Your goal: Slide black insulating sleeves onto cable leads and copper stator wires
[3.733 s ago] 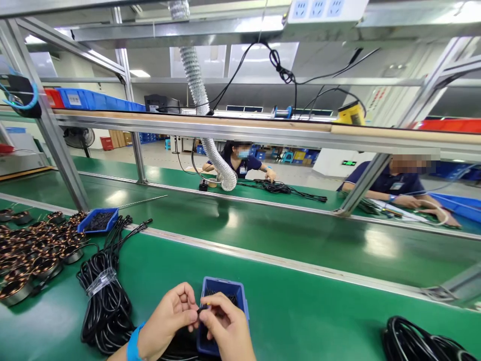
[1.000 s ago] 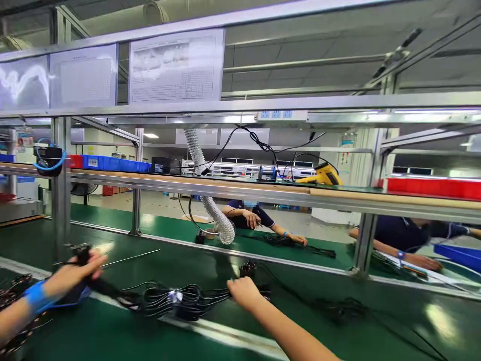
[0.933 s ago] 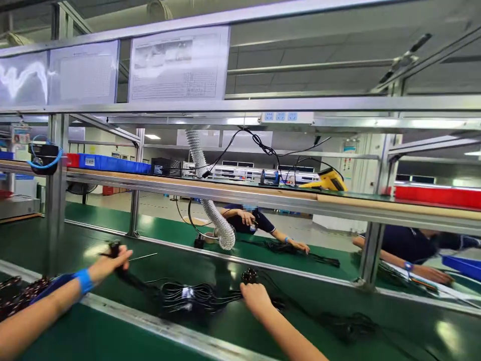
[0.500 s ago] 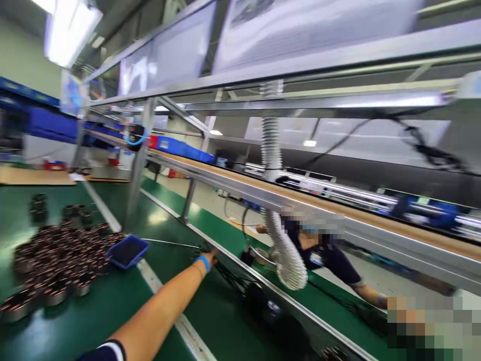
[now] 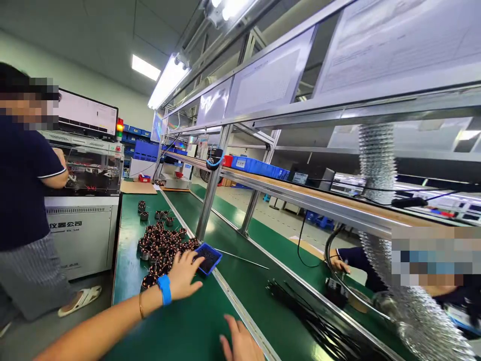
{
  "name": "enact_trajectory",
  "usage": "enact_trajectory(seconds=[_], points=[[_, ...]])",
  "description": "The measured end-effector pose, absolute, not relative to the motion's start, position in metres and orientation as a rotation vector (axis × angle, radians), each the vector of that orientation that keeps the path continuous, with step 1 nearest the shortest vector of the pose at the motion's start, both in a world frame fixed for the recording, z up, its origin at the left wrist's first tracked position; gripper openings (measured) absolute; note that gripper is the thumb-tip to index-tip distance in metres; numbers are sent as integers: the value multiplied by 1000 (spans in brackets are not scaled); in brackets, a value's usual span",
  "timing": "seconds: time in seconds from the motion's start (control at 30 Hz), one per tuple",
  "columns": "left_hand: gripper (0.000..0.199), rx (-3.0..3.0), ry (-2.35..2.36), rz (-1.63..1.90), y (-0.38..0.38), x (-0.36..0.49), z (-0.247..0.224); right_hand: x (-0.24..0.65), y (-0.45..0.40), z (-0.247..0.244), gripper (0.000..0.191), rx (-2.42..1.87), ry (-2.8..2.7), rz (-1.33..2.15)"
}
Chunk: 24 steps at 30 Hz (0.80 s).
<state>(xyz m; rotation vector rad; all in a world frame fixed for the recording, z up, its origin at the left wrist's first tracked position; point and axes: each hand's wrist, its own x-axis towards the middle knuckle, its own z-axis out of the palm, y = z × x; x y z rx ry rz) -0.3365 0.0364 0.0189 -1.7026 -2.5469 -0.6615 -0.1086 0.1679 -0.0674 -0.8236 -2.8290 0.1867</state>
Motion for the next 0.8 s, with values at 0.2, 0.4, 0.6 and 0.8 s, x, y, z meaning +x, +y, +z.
enact_trajectory(seconds=[0.2,0.4,0.6,0.8], points=[[97,-1722,-2705,-351,9,-420,-12,-264,185,-20,40,-1091,-2705,156],[100,-1685,-2688,-358,15,-419,-31,-309,197,-26,29,-1167,-2733,35],[90,-1704,-2660,-405,14,-413,-24,-278,194,-44,28,-1191,-2728,-49],[86,-1777,-2631,-397,10,-382,-25,-196,185,-51,24,-1284,-2632,13]])
